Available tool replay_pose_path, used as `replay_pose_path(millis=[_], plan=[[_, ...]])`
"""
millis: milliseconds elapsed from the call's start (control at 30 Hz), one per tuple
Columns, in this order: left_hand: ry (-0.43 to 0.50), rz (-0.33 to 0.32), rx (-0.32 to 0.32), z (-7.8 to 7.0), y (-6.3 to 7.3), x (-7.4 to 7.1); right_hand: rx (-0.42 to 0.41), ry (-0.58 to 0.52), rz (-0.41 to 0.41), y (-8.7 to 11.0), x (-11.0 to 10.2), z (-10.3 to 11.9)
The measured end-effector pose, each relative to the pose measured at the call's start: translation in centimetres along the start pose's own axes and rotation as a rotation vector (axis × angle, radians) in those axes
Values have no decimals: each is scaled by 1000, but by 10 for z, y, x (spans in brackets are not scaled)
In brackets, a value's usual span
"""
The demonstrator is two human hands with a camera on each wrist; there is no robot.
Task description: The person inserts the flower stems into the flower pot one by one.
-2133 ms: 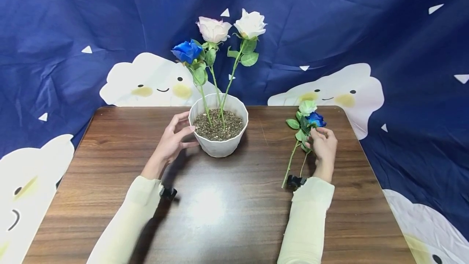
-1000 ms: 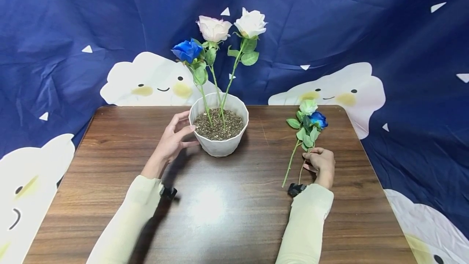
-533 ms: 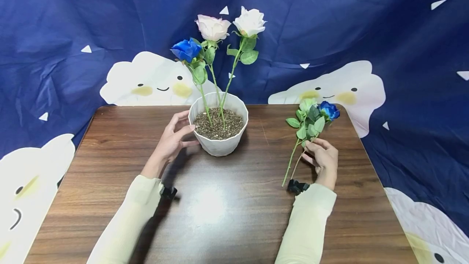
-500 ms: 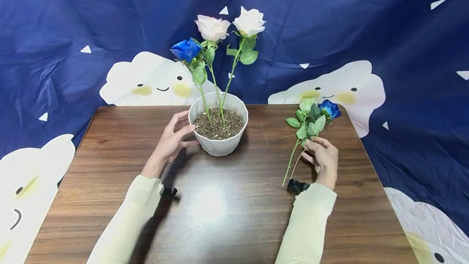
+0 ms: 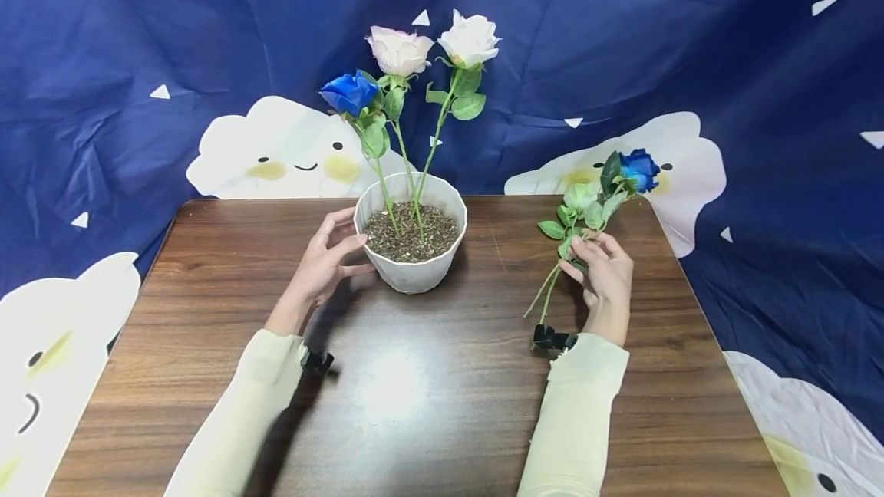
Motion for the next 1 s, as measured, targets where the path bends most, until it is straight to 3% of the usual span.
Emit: replay_pose_path(millis=[400,1000], plan=[[18,9,-3,-1,-1,0,-63,-169,137,0,26,3],[29,13,3,-1,0,-1,-162,-247,273,2,81,19]])
Point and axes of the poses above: each hand's wrist, its own y-axis away from the middle knuckle, its own x-axis out of the palm, z = x × y, the point moved 2 cm from there along -y, towards the middle knuckle, and after that the axes turned 5 degrees about -y, right-handed, at the moved point
